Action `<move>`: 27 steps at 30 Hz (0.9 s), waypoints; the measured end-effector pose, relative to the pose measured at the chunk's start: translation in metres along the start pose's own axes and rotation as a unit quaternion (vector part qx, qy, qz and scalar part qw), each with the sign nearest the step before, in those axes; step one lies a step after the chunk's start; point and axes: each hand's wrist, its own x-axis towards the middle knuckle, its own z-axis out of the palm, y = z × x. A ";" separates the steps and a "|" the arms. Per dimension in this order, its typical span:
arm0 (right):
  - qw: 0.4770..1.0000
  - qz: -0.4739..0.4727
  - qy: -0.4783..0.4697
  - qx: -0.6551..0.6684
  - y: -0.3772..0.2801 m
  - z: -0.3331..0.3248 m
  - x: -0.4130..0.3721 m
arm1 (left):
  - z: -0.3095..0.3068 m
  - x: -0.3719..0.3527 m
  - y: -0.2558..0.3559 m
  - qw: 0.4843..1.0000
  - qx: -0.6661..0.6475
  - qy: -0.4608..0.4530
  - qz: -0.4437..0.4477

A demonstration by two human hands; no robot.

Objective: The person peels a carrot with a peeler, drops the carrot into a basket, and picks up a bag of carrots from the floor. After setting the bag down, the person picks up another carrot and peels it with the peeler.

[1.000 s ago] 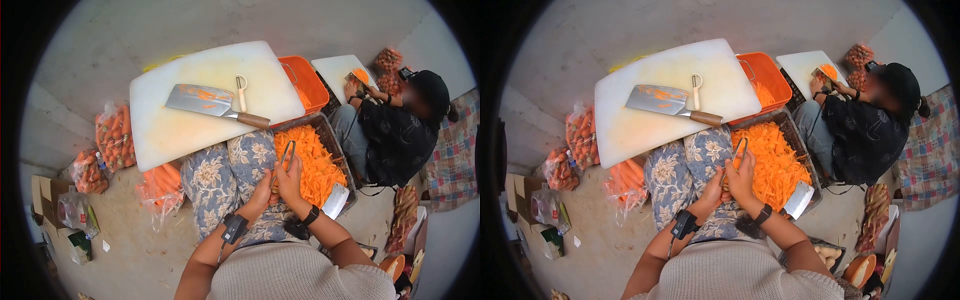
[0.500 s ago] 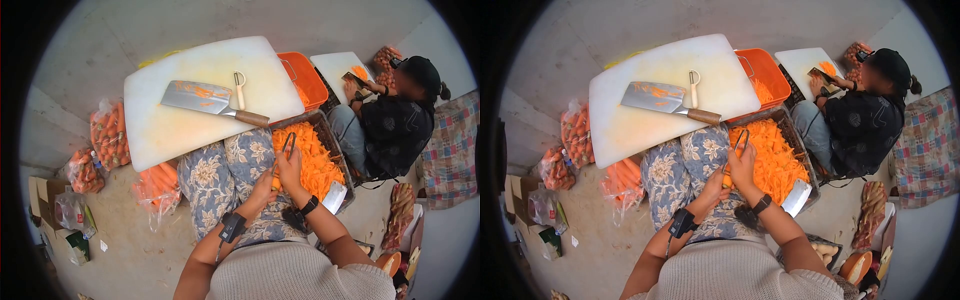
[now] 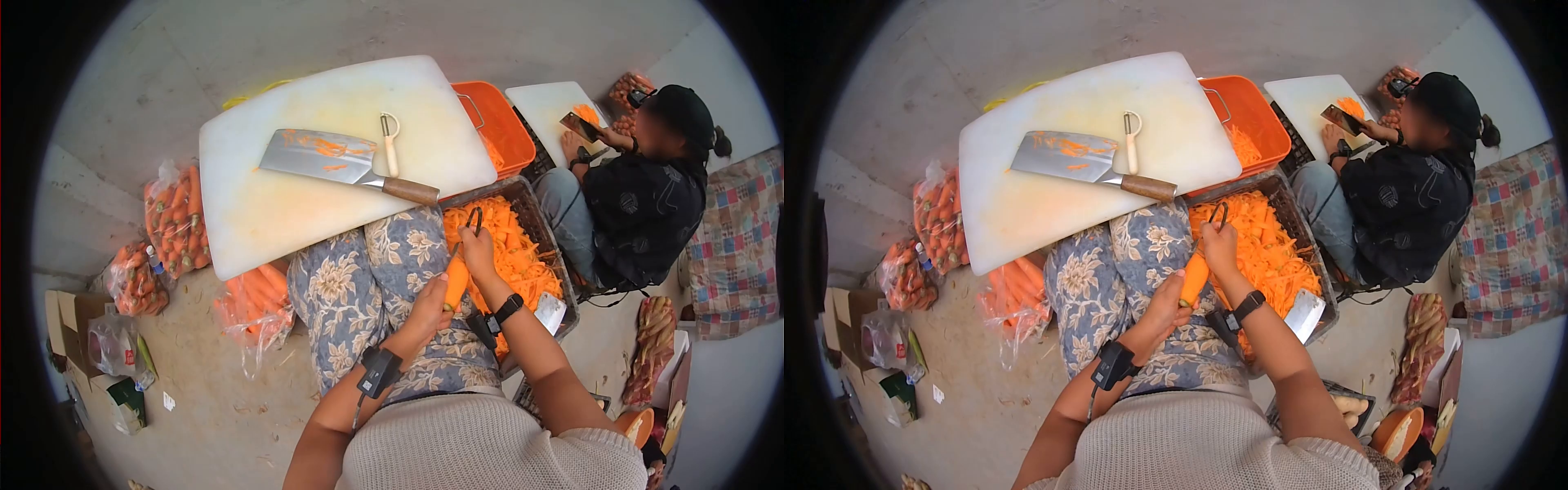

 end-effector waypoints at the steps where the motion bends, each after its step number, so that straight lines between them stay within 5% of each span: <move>1: 1.000 -0.004 0.009 0.005 0.003 0.001 0.004 | 0.000 -0.001 0.000 1.000 0.001 -0.004 -0.001; 24: 0.993 0.112 0.043 0.013 0.052 -0.028 0.077 | -0.006 -0.005 0.007 0.997 -0.032 -0.056 -0.032; 27: 0.984 0.087 0.056 -0.144 0.047 -0.044 0.078 | -0.007 -0.006 0.005 0.996 -0.036 -0.078 -0.033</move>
